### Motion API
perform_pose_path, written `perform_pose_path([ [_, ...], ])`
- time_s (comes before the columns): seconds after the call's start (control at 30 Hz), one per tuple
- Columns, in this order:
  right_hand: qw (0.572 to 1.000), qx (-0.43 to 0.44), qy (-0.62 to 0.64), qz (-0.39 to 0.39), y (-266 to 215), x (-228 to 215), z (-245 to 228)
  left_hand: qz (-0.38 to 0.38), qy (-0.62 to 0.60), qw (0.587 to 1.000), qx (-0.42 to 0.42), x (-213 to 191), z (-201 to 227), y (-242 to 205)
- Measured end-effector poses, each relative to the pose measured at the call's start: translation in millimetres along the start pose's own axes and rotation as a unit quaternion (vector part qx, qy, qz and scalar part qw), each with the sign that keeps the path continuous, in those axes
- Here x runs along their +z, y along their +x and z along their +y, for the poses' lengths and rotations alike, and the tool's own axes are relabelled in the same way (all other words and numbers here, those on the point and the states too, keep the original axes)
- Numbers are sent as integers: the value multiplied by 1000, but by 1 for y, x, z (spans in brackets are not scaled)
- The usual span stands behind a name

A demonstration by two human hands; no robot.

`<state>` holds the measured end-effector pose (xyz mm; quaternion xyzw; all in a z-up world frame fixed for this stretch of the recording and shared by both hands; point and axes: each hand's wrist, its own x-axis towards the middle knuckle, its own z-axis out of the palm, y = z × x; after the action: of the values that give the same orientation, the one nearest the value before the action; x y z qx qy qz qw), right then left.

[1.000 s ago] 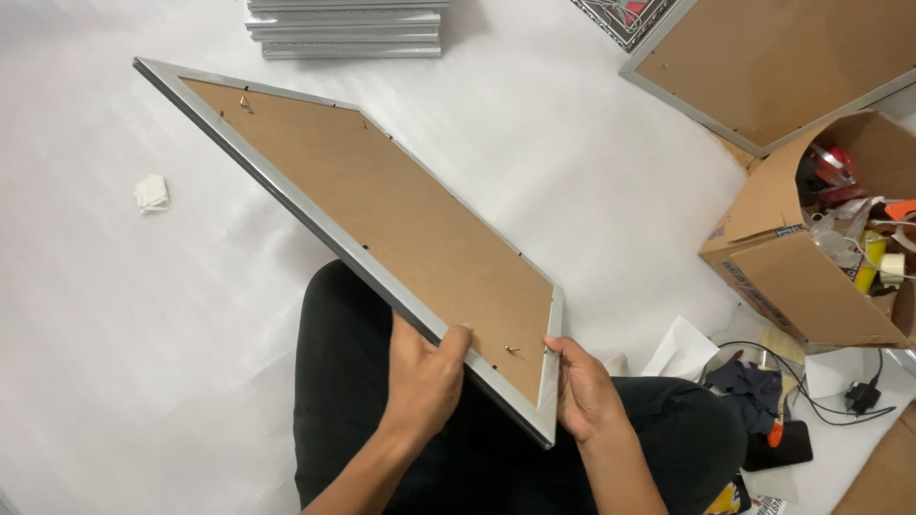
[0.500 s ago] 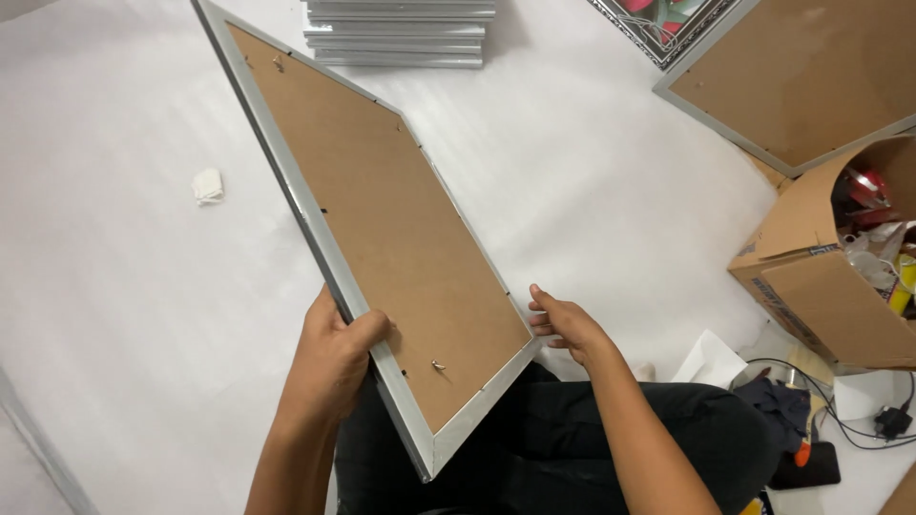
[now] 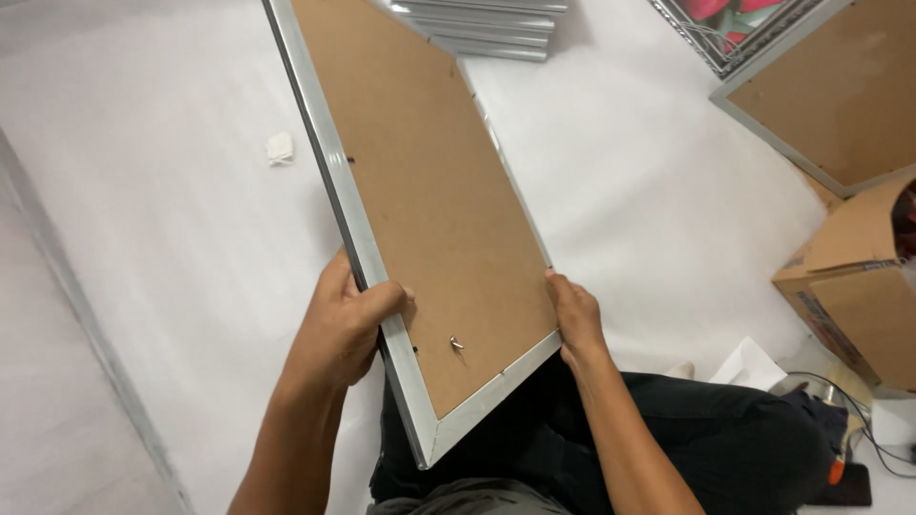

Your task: Assembling a picture frame by cleaning the glass, inserting the artwork, and securing the backing board

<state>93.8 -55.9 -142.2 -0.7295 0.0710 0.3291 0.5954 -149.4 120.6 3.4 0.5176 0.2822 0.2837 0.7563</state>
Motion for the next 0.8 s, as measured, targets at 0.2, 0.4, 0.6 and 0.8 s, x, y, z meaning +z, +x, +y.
perform_pose_path([
  [0.2,993,-81,-40,-76,-84,82,-93,-108,106,974,167,-48,107,-32],
  [0.4,960,-64,-12,-272,-124,178,-78,222,321,916,-88,-55,202,-71],
  [0.6,933,-10,-5,-359,-131,261,3,299,299,900,-101,-148,174,-93],
  [0.8,919,47,-59,-386,-134,294,53,278,284,917,-42,-208,141,-107],
])
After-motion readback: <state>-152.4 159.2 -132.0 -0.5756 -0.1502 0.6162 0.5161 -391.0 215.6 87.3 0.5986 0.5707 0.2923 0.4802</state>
